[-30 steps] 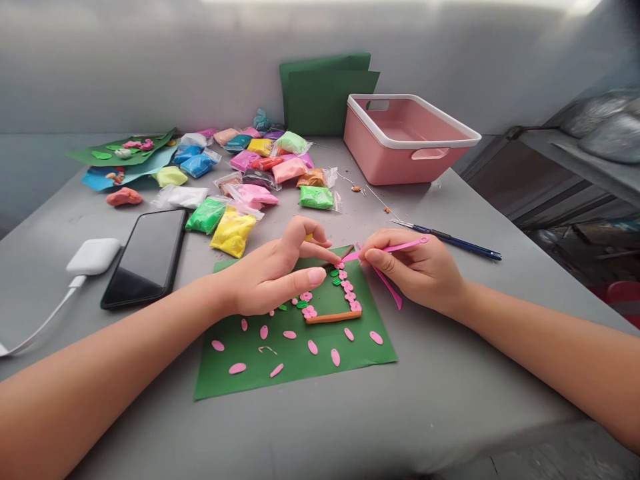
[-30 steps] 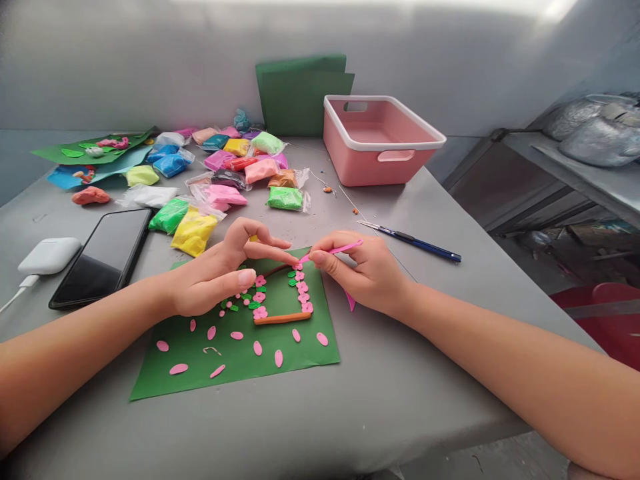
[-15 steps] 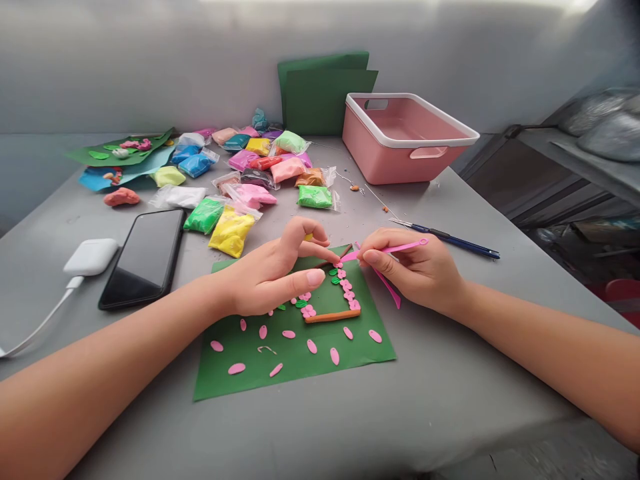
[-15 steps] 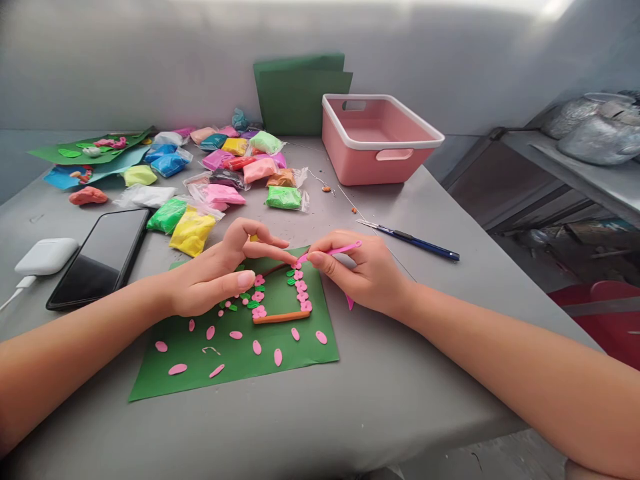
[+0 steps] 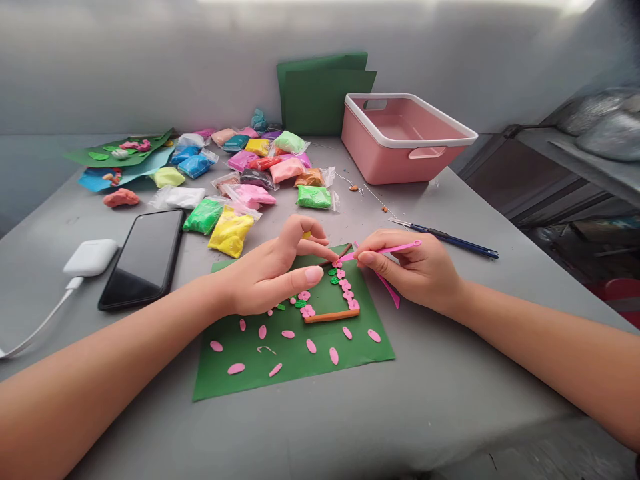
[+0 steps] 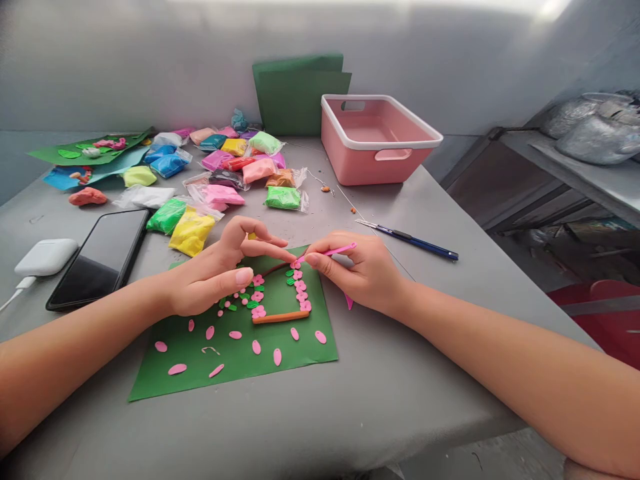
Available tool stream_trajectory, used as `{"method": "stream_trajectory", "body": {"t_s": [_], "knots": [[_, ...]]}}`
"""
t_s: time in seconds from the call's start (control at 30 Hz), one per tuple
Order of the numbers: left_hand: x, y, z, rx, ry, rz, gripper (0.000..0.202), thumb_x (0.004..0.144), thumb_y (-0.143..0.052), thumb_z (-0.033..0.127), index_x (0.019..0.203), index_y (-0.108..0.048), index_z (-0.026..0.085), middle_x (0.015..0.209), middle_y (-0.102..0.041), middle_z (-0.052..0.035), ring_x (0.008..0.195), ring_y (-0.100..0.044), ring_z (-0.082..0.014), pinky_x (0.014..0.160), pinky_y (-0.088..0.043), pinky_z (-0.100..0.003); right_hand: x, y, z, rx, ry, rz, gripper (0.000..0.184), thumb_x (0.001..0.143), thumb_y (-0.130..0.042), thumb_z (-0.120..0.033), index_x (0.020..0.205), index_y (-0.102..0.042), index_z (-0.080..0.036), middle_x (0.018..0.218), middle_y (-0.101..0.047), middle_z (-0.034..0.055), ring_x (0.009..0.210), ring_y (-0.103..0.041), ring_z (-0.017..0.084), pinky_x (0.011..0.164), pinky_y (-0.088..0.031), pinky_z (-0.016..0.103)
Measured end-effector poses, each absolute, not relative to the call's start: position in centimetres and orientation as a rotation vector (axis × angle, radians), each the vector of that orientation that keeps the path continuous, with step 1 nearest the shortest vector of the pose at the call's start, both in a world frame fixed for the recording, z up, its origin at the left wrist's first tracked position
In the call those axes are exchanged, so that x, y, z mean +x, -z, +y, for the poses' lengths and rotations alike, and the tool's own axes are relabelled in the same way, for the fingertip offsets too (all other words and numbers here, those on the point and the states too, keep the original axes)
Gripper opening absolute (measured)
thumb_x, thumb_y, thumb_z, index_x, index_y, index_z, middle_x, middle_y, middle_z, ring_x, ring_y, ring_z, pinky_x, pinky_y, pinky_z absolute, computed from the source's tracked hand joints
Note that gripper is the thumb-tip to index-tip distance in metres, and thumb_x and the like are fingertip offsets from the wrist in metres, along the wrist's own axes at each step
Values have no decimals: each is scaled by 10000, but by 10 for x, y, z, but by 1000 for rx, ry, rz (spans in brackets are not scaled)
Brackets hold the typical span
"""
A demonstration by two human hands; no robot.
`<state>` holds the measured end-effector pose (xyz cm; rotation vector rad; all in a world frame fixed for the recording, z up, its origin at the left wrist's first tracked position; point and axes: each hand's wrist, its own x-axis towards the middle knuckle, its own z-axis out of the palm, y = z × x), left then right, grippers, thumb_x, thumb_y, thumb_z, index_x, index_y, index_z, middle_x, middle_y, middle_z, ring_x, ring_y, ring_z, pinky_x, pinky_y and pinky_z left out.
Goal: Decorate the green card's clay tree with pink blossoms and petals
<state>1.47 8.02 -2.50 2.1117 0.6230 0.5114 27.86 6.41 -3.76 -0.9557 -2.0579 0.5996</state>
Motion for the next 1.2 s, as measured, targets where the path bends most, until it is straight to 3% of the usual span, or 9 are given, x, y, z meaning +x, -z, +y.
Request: {"method": "stream_trajectory", "body": {"t_s": [0.47,0.67,0.97,1.2], "knots": [[15,23,79,2090,-499,660,330,994,-428,440,1250,-306,270,1390,-622,-98,1207,-644,-295,1061,-382,-463,279,38,64,-934,-579,-2039,141,934,-620,-250,848,-727,-218,779,-725,15,678,-646,137,622,-500,264],[16,22,78,2026,-552,670,346,948,-526,386,1232,-368,267,1342,-664,-90,1147,-676,-287,990,-433,-431,279,38,64,-944,-555,-2057,141,930,-624,-252,846,-731,-220,782,-736,19,680,-658,143,614,-505,269],[17,21,79,2111,-489,696,332,983,-425,452,1228,-303,264,1361,-649,-106,1275,-590,-293,1079,-378,-482,279,38,64,-950,-566,-2069,139,937,-621,-257,871,-736,-218,800,-738,19,699,-657,141,648,-513,272],[18,19,78,2100,-496,701,349,965,-450,430,1234,-315,254,1342,-651,-112,1242,-614,-299,1040,-415,-483,279,38,64,-943,-570,-2069,134,931,-621,-253,859,-730,-220,785,-731,23,692,-653,148,633,-504,280]]}}
